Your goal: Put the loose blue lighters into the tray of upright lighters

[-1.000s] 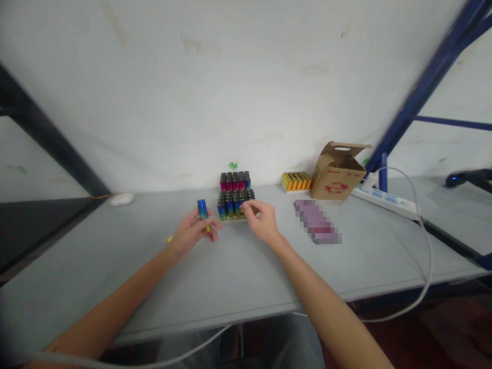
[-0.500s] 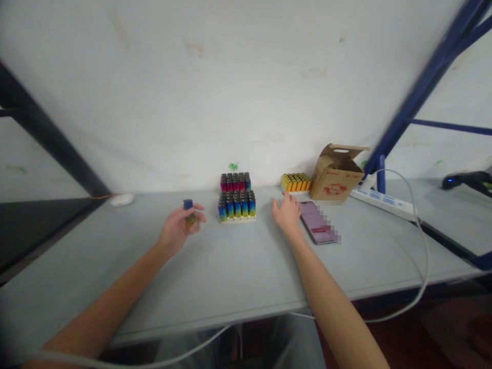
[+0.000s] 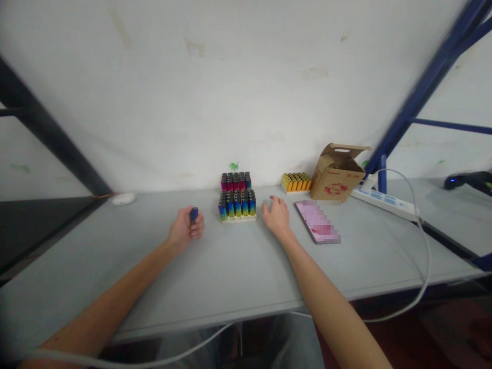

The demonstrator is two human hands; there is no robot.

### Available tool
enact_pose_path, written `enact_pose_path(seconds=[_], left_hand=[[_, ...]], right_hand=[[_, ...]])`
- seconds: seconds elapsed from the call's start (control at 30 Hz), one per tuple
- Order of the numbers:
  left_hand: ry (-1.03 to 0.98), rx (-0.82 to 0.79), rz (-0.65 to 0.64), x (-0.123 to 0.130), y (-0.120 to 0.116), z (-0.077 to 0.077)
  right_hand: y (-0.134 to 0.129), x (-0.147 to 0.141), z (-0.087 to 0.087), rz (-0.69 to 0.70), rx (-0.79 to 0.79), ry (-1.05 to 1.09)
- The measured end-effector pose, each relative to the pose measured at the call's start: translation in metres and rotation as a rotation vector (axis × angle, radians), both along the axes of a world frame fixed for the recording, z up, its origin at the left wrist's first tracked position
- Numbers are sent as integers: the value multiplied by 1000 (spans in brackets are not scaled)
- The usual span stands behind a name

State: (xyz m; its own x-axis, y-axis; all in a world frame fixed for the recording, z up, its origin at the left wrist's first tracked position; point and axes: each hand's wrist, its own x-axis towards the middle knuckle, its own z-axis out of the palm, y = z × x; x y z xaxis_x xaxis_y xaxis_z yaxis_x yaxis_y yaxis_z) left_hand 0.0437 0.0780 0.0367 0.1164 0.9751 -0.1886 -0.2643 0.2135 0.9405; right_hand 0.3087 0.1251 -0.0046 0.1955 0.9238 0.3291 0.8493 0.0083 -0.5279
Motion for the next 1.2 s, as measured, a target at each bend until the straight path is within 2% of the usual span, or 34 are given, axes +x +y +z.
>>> enact_pose_path(seconds=[0.27,0.57,0.93,1.2], left_hand=[[102,22,-22,13,-4,-7],[42,50,-74,12,-6,-5],[-7,102,-75,12,-8,-3],[3,106,-72,14,-5,-10]], right_hand=[[-1,-1,1,7,-12,-19],[-2,-2,3,9,-44,-33],[-1,-1,0,17,-44,-81],[-2,-2,1,17,-62,-100]])
